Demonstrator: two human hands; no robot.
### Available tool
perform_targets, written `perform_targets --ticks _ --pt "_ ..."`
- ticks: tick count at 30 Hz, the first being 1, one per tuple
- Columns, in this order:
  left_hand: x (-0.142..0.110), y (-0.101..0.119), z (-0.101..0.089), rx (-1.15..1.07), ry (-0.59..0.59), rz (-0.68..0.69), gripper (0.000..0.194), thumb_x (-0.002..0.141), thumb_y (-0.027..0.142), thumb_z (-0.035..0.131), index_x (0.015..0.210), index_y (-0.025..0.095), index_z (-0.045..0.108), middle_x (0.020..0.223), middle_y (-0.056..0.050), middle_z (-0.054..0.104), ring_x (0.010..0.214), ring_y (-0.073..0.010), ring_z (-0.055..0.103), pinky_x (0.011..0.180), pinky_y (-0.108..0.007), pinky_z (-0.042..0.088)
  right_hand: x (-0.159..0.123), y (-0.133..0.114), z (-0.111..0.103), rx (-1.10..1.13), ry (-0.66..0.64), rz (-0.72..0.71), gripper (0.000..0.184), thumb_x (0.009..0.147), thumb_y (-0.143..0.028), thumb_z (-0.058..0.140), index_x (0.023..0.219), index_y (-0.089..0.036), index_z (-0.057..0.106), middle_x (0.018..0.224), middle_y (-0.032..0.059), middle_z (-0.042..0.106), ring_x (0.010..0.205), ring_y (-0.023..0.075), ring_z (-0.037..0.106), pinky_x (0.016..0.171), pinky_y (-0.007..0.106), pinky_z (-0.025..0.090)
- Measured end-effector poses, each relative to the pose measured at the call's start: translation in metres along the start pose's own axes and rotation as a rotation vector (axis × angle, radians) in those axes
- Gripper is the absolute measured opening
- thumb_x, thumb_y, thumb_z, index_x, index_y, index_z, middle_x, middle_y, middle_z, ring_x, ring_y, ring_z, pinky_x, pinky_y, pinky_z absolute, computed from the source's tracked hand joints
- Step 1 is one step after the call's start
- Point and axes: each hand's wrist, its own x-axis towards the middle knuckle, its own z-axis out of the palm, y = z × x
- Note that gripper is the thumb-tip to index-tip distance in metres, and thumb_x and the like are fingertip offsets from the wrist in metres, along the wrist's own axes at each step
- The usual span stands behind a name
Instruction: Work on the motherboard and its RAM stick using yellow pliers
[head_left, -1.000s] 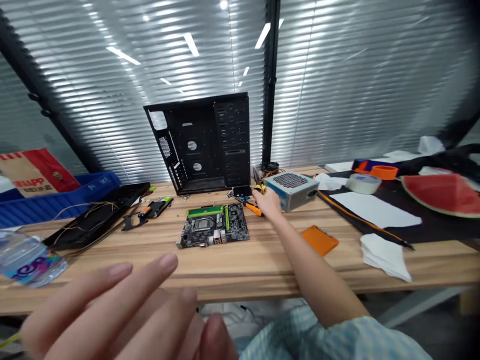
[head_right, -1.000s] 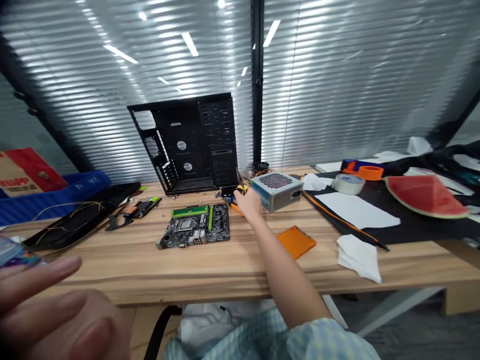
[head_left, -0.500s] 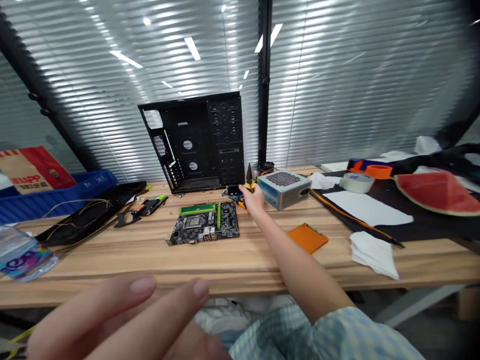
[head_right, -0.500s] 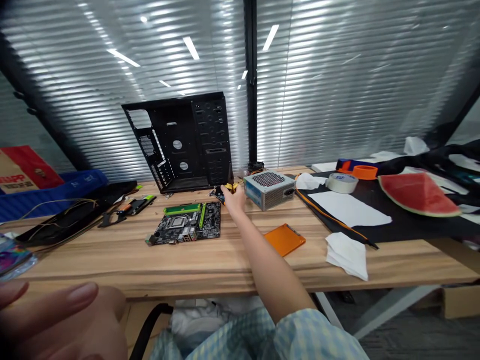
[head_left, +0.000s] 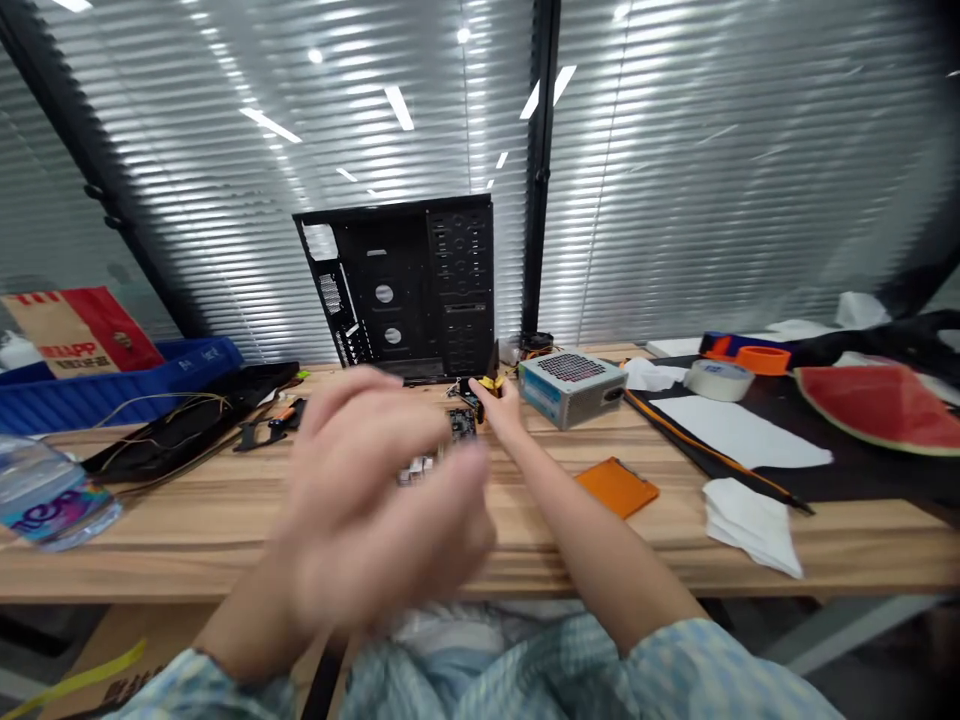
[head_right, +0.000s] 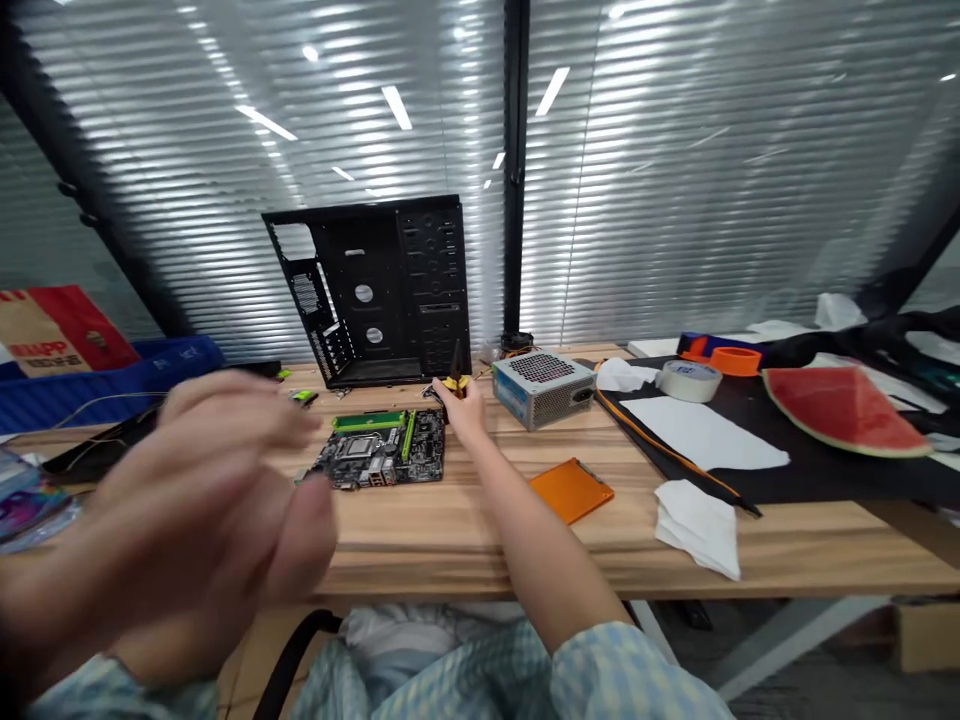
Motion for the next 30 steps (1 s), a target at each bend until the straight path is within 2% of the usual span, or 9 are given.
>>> perform_targets --ticks 1,2,3,5,8,10,13,25,30 --pt "0.004 -0.013 0.016 0.009 0.088 0.031 0.025 0.076 0.016 0.057 0.097 0.029 0.059 0.080 0.002 0.062 0.069 -0.0157 0.058 0.074 -0.038 0.049 0.000 0.001 0.001 0.012 -0.005 -0.004 0.041 0.062 -0.052 0.073 0.080 -0.018 0.059 0.077 0.0016 0.064 0.072 0.0165 0.055 0.069 0.028 0.045" --pt "0.005 -0.027 0.033 0.046 0.048 -0.021 0.026 0.079 0.019 0.055 0.103 0.027 0.057 0.080 0.001 0.063 0.071 -0.0158 0.059 0.076 -0.037 0.048 0.000 0.001 0.003 0.025 -0.015 -0.007 0.040 0.061 -0.050 0.073 0.078 -0.018 0.058 0.076 0.0014 0.064 0.072 0.0163 0.055 0.068 0.028 0.045" --pt "0.003 -0.039 0.049 0.094 -0.050 -0.101 0.025 0.082 0.022 0.053 0.106 0.024 0.057 0.081 0.000 0.063 0.073 -0.0170 0.060 0.075 -0.036 0.047 0.000 0.002 0.004 0.033 -0.027 -0.008 0.038 0.060 -0.049 0.073 0.077 -0.018 0.058 0.075 0.0010 0.064 0.071 0.0159 0.055 0.067 0.027 0.045" --pt "-0.009 -0.058 0.078 0.169 -0.372 -0.322 0.026 0.086 0.028 0.049 0.109 0.021 0.057 0.092 -0.004 0.065 0.084 -0.0203 0.063 0.077 -0.035 0.047 -0.001 0.004 0.006 0.031 -0.055 0.000 0.035 0.058 -0.045 0.074 0.074 -0.018 0.058 0.072 0.0000 0.063 0.069 0.0151 0.054 0.066 0.026 0.044" --pt "-0.043 -0.071 0.108 0.268 -0.768 -0.595 0.029 0.089 0.034 0.044 0.110 0.021 0.058 0.107 -0.009 0.063 0.097 -0.0258 0.062 0.079 -0.037 0.047 -0.002 0.006 0.006 -0.020 -0.066 0.012 0.034 0.056 -0.043 0.074 0.072 -0.017 0.058 0.070 -0.0008 0.062 0.067 0.0142 0.052 0.065 0.026 0.043" --pt "-0.069 -0.072 0.121 0.315 -0.911 -0.701 0.033 0.091 0.035 0.038 0.112 0.019 0.058 0.112 -0.011 0.062 0.102 -0.0292 0.061 0.083 -0.042 0.046 -0.002 0.007 0.005 -0.049 -0.056 0.011 0.033 0.056 -0.043 0.074 0.071 -0.017 0.059 0.070 -0.0008 0.062 0.066 0.0139 0.052 0.065 0.026 0.043" --pt "-0.098 -0.069 0.133 0.333 -1.050 -0.744 0.037 0.092 0.033 0.033 0.113 0.015 0.058 0.120 -0.017 0.059 0.111 -0.0337 0.056 0.090 -0.050 0.042 -0.003 0.007 0.006 -0.055 -0.043 0.022 0.033 0.058 -0.043 0.073 0.072 -0.017 0.059 0.070 -0.0007 0.061 0.065 0.0134 0.051 0.064 0.025 0.042" --pt "-0.117 -0.071 0.139 0.293 -1.137 -0.778 0.038 0.087 0.026 0.037 0.118 0.017 0.057 0.129 -0.017 0.054 0.121 -0.0330 0.047 0.096 -0.050 0.038 -0.005 0.016 0.012 -0.122 -0.027 0.071 0.039 0.057 -0.050 0.074 0.073 -0.018 0.059 0.072 0.0005 0.064 0.067 0.0154 0.055 0.063 0.026 0.042" --pt "-0.123 -0.076 0.144 0.198 -1.185 -0.789 0.044 0.087 0.030 0.038 0.128 0.019 0.049 0.141 -0.017 0.045 0.132 -0.0329 0.038 0.103 -0.056 0.033 -0.007 0.015 0.011 -0.158 -0.015 0.082 0.035 0.055 -0.045 0.074 0.071 -0.018 0.059 0.070 -0.0007 0.063 0.065 0.0146 0.053 0.062 0.025 0.041"
